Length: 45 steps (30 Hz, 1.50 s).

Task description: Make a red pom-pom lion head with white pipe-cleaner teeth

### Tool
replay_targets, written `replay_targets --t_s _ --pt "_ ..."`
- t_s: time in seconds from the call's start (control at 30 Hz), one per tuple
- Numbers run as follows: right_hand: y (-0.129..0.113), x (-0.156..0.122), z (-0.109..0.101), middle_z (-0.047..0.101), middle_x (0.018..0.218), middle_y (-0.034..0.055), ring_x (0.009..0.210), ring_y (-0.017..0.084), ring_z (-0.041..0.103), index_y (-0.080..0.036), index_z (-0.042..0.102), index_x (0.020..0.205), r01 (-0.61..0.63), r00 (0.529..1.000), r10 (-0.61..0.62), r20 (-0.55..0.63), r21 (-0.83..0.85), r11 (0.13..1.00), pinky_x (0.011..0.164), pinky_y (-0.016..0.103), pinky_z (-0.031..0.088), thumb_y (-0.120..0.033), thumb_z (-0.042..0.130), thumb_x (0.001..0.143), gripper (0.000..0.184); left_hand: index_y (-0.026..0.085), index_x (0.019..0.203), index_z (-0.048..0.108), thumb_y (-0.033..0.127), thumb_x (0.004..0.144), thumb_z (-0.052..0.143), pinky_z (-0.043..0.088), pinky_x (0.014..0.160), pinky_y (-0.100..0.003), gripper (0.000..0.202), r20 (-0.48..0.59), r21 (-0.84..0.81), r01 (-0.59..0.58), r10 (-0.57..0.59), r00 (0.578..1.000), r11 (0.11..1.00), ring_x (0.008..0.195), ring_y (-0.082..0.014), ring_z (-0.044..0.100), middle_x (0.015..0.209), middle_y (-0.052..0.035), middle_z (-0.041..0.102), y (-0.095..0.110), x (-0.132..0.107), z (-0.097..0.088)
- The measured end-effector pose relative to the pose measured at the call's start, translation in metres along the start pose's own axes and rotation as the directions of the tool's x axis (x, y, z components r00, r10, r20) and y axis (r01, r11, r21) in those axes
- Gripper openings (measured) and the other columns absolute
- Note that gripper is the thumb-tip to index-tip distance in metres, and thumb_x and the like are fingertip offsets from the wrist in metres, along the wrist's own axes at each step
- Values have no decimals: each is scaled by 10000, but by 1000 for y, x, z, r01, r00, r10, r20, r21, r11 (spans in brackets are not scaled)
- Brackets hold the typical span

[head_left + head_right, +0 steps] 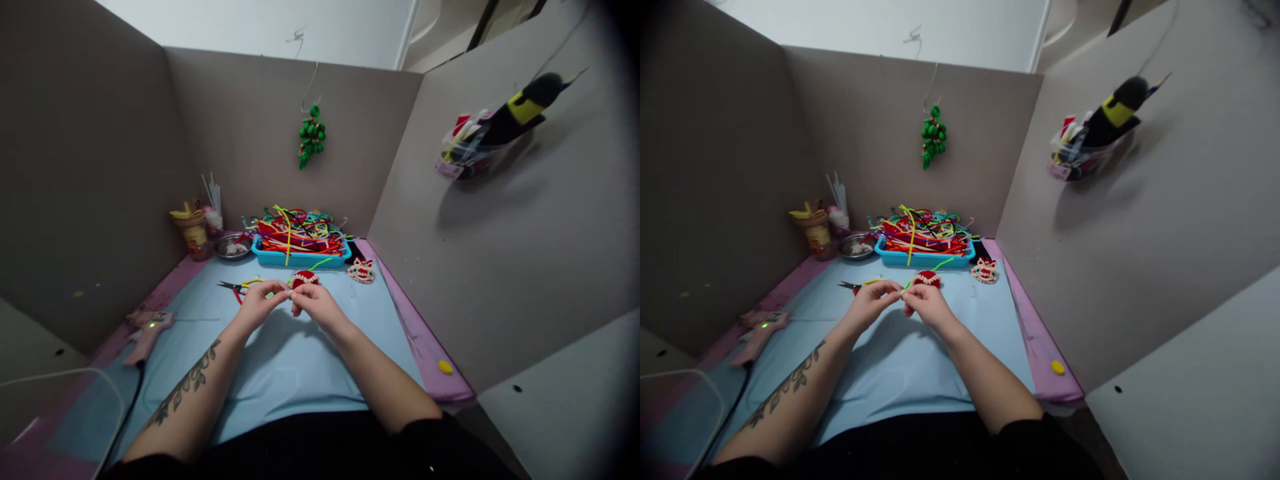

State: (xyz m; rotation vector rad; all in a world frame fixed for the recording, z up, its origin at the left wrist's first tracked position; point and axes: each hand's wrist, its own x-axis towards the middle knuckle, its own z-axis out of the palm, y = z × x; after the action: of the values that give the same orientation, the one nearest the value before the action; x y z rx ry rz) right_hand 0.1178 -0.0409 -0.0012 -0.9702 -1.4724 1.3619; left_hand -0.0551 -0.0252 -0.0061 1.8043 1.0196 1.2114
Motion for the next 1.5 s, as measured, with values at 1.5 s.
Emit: replay_targets --t_s 1.5 --pt "8 -6 -2 627 739 20 650 144 605 -182 601 798 224 948 -295 -120 -404 887 635 269 487 -267 526 824 116 196 861 644 322 786 615 461 810 -318 149 -13 210 -124 129 992 970 817 -186 605 854 -40 675 3 -3 9"
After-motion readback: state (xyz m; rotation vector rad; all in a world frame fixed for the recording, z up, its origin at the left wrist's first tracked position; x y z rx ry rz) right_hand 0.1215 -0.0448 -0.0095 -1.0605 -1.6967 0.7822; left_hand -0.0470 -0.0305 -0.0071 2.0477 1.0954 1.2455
